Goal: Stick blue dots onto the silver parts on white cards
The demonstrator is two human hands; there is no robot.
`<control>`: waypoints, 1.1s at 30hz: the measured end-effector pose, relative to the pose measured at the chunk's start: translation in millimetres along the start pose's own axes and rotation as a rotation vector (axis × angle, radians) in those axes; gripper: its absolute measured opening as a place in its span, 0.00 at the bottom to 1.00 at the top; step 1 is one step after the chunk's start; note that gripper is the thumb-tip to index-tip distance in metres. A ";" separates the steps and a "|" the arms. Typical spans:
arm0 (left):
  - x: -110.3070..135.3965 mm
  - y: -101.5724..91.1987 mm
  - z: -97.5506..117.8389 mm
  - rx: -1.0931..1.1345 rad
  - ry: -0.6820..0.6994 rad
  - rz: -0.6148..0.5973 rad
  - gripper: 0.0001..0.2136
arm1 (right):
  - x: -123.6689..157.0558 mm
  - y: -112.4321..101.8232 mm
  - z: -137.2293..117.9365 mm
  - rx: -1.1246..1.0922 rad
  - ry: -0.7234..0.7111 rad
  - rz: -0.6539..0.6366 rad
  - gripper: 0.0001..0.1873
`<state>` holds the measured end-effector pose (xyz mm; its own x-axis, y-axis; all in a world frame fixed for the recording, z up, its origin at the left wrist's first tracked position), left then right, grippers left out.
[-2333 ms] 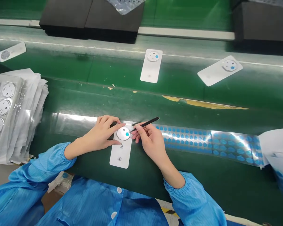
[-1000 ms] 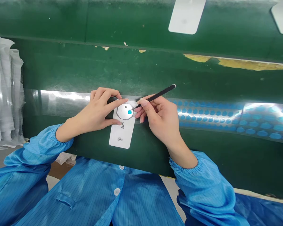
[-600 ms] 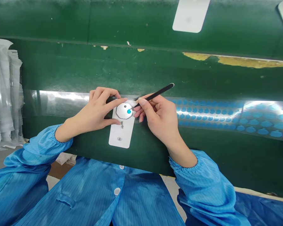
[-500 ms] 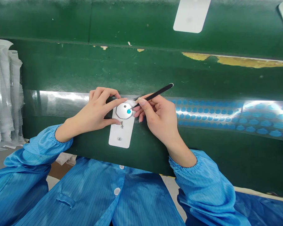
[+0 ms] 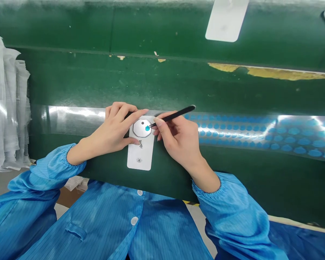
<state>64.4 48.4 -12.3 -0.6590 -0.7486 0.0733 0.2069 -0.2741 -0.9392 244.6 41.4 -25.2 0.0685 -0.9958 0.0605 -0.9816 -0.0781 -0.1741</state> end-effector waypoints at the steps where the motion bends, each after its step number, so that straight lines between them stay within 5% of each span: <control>1: 0.0 -0.4 -0.9 0.000 -0.012 0.005 0.39 | 1.6 -1.2 -4.1 0.018 -0.062 0.026 0.12; 5: 0.3 -8.2 -6.5 0.133 -0.024 0.067 0.31 | 9.2 -9.3 -26.5 0.014 -0.364 0.188 0.10; 7: 0.4 -12.6 -9.1 0.372 -0.011 0.095 0.25 | 10.2 -9.9 -31.1 -0.021 -0.391 0.211 0.09; 11: 0.1 -10.9 -16.8 0.936 -0.101 0.079 0.20 | 5.6 6.1 -21.0 -0.069 -0.117 0.028 0.12; 14: 0.5 -6.6 -19.9 1.121 -0.184 0.070 0.21 | 7.4 21.6 -10.2 -0.205 0.122 -0.131 0.17; 20: 0.8 -3.5 -17.8 1.199 -0.190 0.085 0.23 | 8.7 25.5 -4.8 -0.303 0.279 -0.117 0.22; 33: 6.5 -3.4 -4.7 1.150 -0.174 0.166 0.23 | 9.3 17.9 -15.7 -0.154 0.196 -0.030 0.29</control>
<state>56.0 47.3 -10.2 -0.4733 -0.8744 0.1069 0.8709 -0.4827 -0.0927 224.9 31.5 -12.3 0.0767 -0.9638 0.2552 -0.9963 -0.0843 -0.0189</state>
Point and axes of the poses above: each hand's wrist, its own x-axis away from the middle knuckle, its own y-axis out of the palm, z = x × y, the point moved 7 cm from there along -x, towards the middle knuckle, and after that the axes turned 9 degrees about -x, right-handed, at the moved point
